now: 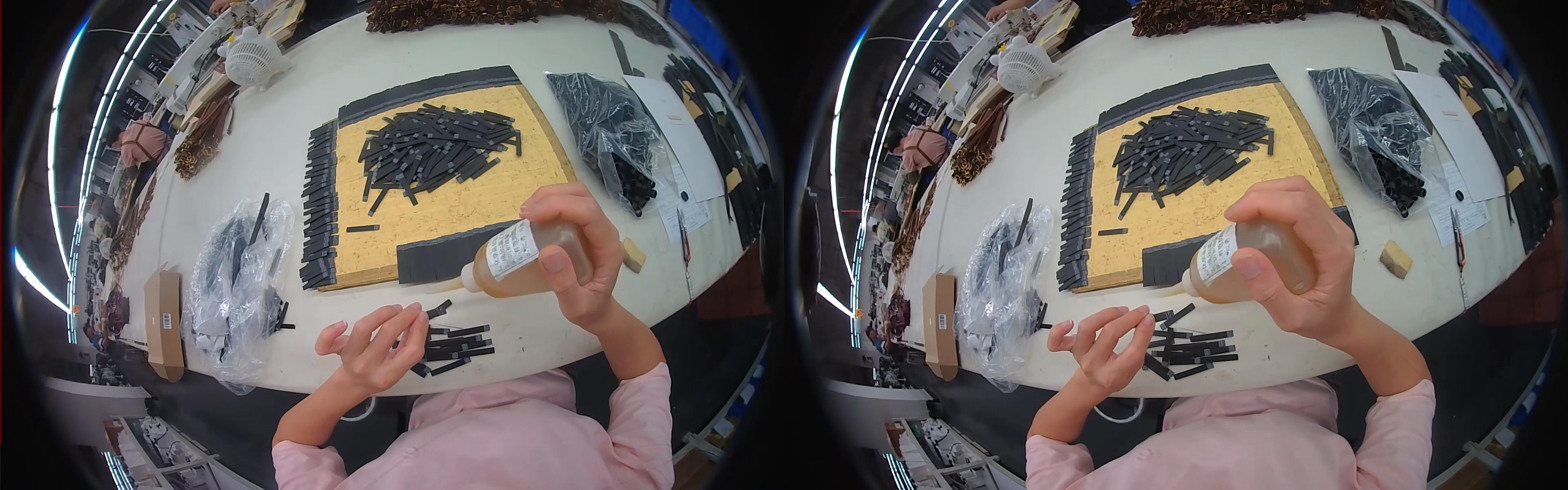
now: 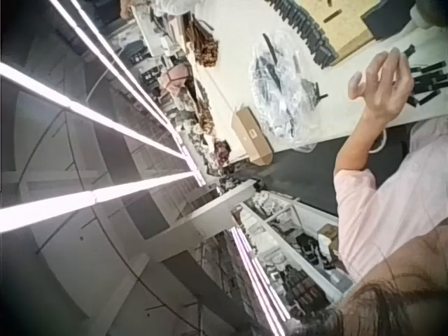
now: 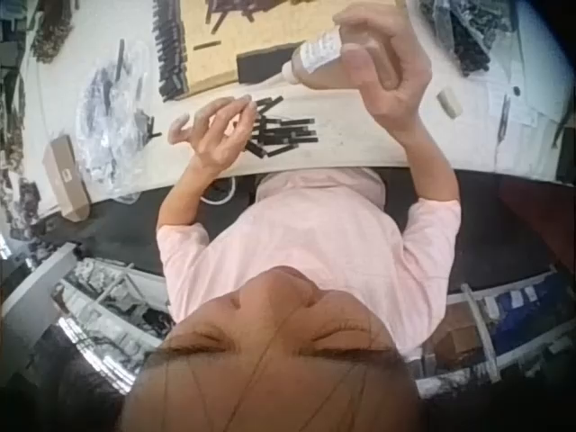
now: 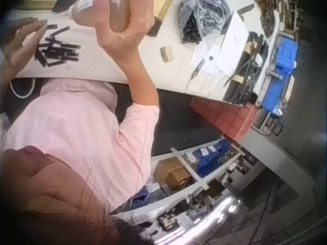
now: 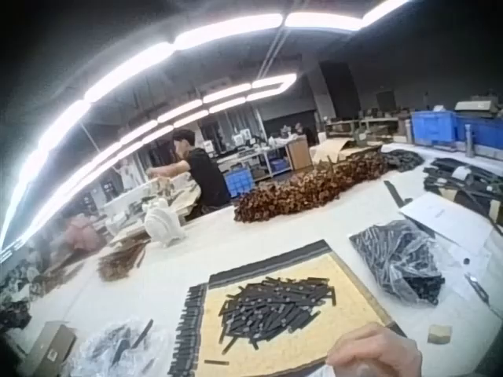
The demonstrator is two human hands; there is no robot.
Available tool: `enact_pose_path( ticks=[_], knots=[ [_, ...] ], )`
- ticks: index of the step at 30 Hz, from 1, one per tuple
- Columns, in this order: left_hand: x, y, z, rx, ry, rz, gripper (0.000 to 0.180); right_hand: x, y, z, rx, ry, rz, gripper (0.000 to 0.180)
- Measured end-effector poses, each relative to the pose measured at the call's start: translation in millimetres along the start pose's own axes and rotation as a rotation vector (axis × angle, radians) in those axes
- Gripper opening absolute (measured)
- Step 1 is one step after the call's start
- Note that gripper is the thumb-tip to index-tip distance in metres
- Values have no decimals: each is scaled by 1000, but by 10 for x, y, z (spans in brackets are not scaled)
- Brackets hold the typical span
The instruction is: Applying adhesive to small leather components and mounting them onto a base strip for product assembly.
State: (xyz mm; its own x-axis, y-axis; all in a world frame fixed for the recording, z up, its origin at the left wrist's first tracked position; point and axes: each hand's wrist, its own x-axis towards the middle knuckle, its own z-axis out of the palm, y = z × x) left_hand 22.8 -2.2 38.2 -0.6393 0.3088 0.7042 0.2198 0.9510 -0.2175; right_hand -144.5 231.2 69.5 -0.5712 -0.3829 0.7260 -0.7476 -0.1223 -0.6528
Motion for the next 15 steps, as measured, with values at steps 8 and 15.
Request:
enact_pose_path(
  ticks=[8,15],
  knots=[
    [-52,-352,-320,-180,-98,-407,18,190,73,-605,-90,621,40,38],
    [-162,-748,-139,-518,-362,-946,13,-123,330,-690,212,792,404,41]
  ],
)
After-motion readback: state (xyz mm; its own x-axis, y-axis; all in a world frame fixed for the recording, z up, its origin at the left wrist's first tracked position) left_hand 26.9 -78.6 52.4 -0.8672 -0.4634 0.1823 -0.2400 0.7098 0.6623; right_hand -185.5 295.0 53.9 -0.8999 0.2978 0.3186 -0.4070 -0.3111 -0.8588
